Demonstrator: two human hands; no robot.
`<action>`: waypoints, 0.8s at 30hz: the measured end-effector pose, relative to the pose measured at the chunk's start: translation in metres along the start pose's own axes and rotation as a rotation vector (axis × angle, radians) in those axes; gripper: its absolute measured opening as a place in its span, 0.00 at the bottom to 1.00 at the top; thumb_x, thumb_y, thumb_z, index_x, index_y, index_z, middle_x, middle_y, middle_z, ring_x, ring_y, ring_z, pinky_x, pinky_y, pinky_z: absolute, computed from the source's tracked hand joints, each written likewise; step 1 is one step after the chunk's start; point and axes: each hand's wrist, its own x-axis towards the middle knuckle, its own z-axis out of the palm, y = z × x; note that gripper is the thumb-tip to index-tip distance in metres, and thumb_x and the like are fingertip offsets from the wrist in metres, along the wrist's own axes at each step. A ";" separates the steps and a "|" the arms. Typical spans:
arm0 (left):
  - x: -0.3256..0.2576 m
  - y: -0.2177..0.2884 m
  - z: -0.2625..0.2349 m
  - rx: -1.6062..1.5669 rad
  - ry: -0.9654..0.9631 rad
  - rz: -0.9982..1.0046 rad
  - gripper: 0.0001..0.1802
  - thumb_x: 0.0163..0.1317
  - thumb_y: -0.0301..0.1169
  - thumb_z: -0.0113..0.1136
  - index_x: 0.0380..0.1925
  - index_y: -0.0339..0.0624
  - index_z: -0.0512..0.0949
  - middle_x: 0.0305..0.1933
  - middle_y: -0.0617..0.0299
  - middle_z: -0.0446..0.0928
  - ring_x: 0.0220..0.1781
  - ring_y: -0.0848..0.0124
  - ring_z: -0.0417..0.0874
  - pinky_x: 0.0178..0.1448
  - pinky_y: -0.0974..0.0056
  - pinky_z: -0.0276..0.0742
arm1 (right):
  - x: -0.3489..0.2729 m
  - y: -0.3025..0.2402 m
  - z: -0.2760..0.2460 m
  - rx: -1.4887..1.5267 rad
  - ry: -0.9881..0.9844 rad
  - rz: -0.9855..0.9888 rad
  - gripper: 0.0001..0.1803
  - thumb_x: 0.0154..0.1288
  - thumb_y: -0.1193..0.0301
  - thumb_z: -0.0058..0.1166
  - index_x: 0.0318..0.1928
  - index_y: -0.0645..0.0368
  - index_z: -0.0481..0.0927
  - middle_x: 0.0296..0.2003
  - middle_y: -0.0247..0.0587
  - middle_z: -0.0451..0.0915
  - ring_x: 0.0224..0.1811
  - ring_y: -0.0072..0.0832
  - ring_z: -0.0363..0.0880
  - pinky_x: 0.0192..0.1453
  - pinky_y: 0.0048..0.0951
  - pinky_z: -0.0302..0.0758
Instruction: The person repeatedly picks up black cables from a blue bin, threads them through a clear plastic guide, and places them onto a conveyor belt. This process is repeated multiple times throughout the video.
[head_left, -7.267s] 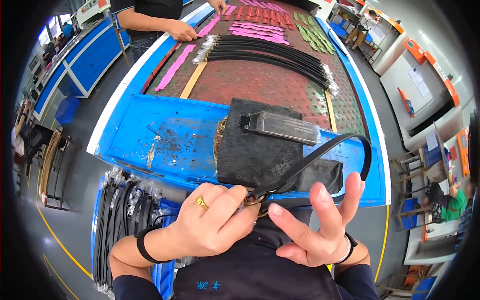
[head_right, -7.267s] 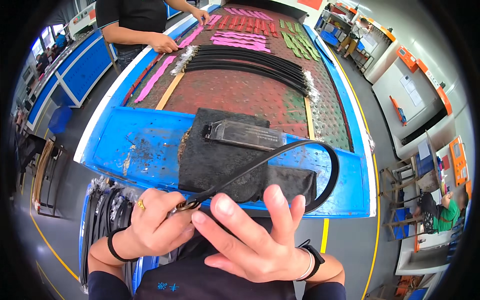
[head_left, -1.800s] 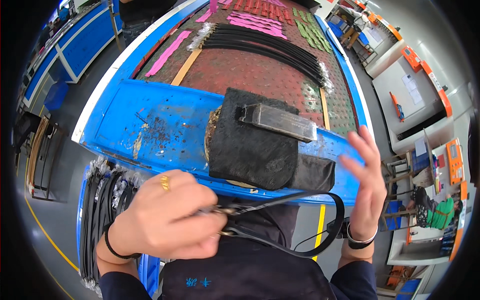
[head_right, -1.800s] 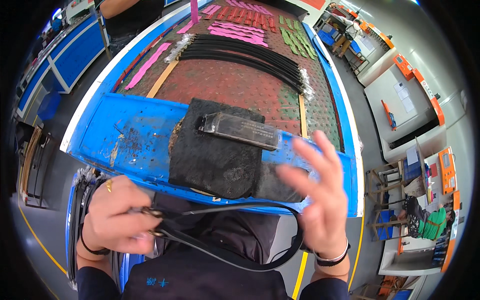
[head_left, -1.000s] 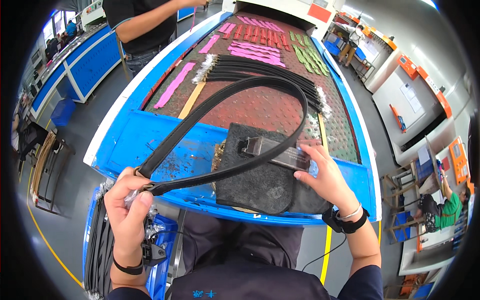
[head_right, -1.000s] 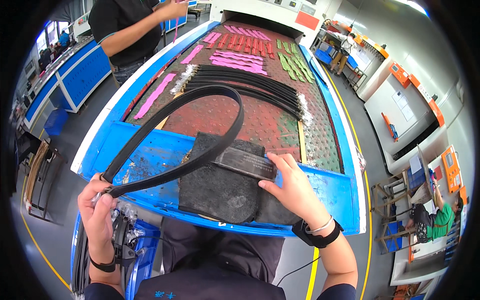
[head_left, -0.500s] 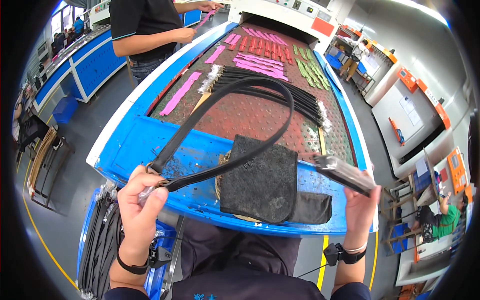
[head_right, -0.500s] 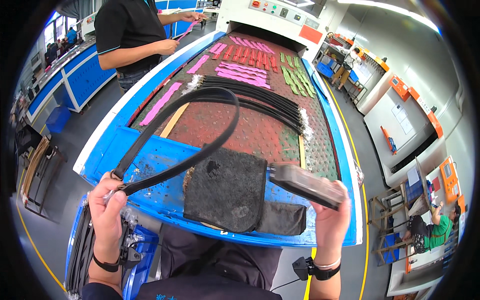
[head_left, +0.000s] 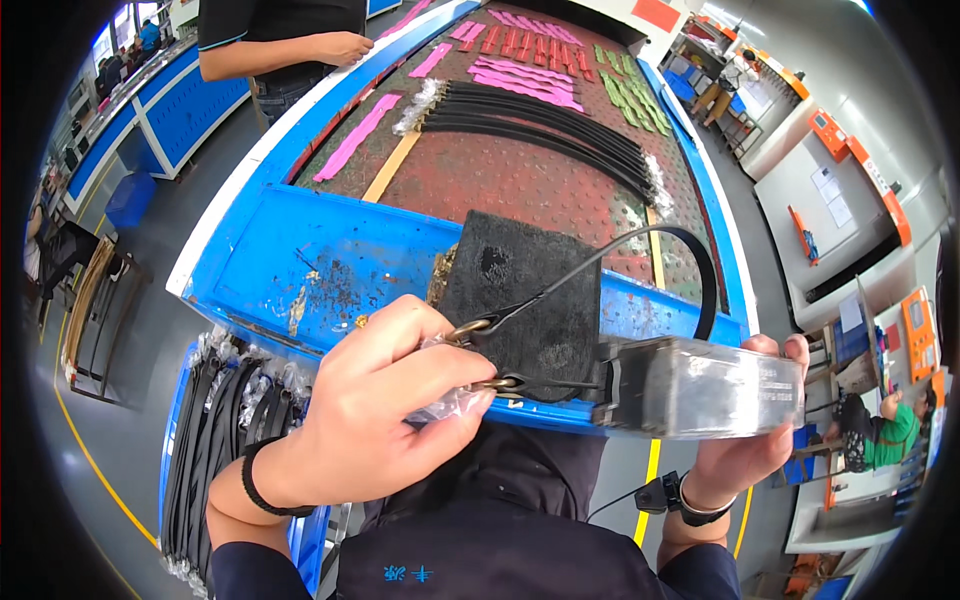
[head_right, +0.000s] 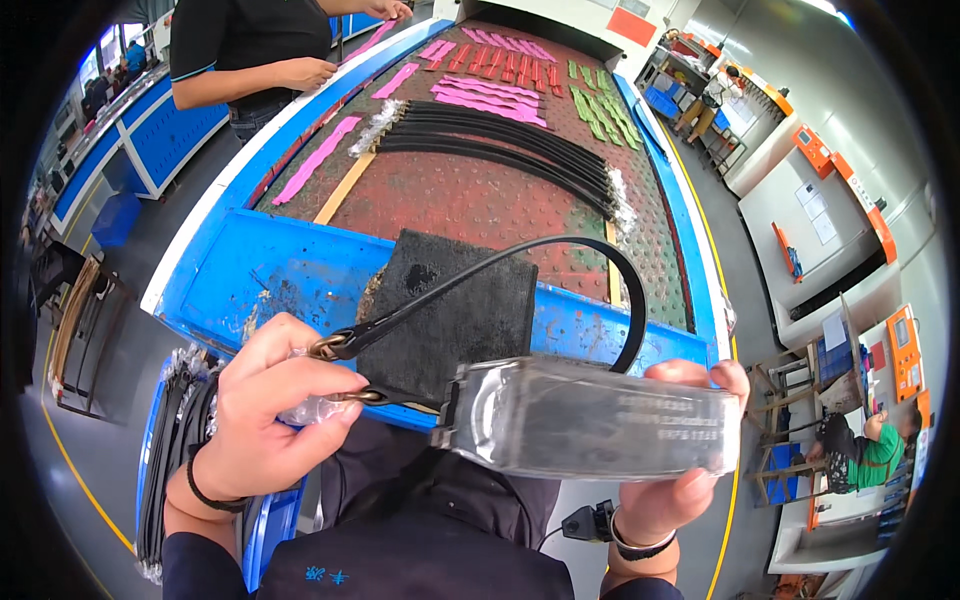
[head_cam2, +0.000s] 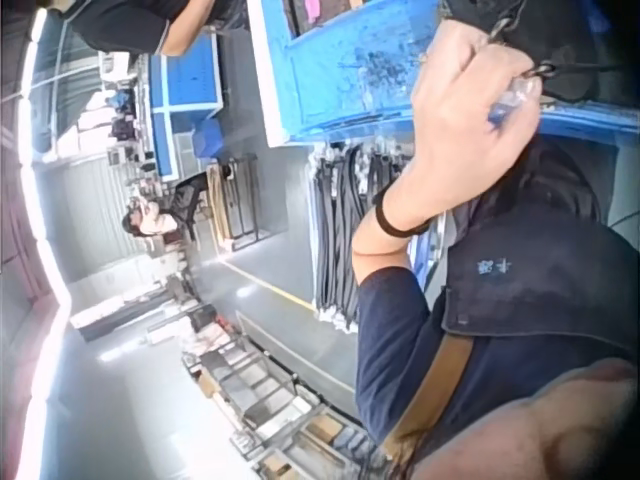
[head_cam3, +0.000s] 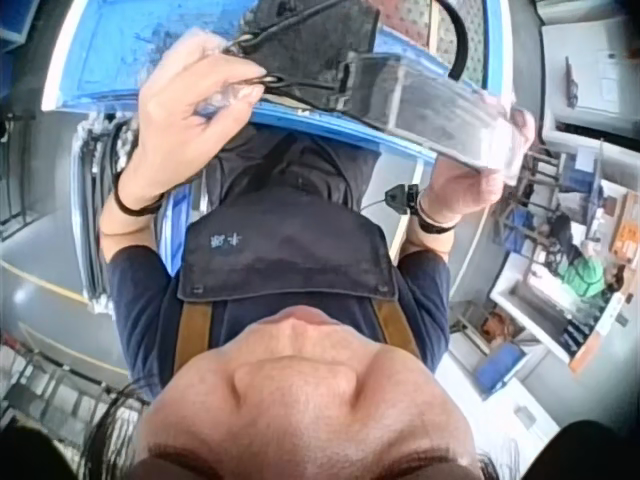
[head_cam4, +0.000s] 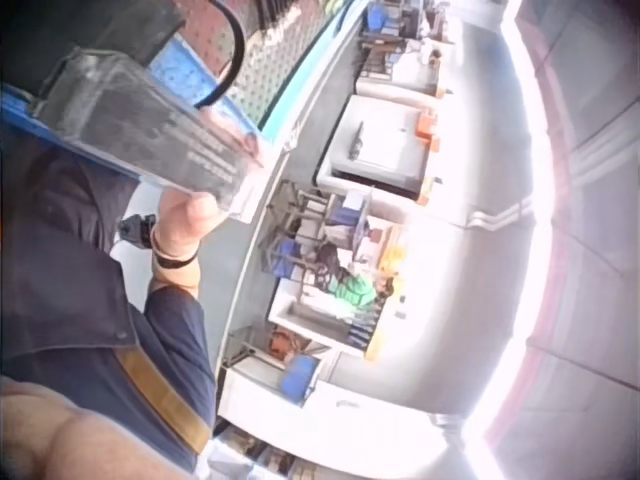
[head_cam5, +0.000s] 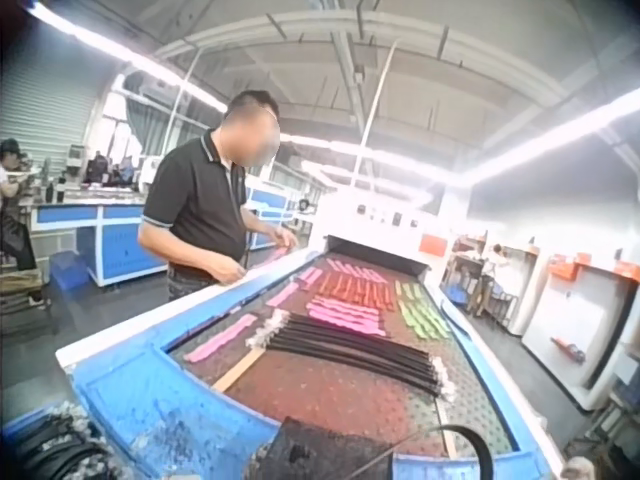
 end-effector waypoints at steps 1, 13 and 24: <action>0.000 0.002 0.001 -0.004 -0.007 0.005 0.11 0.39 0.23 0.65 0.27 0.39 0.78 0.26 0.58 0.69 0.25 0.65 0.71 0.27 0.65 0.64 | -0.001 -0.001 0.009 0.007 0.006 0.047 0.40 0.51 0.53 0.56 0.58 0.61 0.56 0.47 0.50 0.67 0.50 0.35 0.70 0.52 0.34 0.72; -0.001 0.007 0.003 -0.035 -0.077 -0.018 0.11 0.37 0.20 0.64 0.26 0.38 0.79 0.24 0.57 0.69 0.26 0.67 0.70 0.27 0.67 0.62 | -0.003 0.000 0.032 -0.060 0.130 0.163 0.43 0.40 0.49 0.65 0.52 0.56 0.59 0.40 0.50 0.73 0.42 0.31 0.73 0.47 0.30 0.71; -0.001 0.005 0.003 -0.047 -0.079 0.003 0.10 0.38 0.20 0.64 0.26 0.37 0.79 0.24 0.57 0.69 0.25 0.66 0.69 0.26 0.67 0.60 | -0.004 0.001 0.030 -0.120 0.124 0.138 0.45 0.38 0.48 0.66 0.53 0.56 0.59 0.39 0.51 0.73 0.41 0.32 0.73 0.46 0.31 0.71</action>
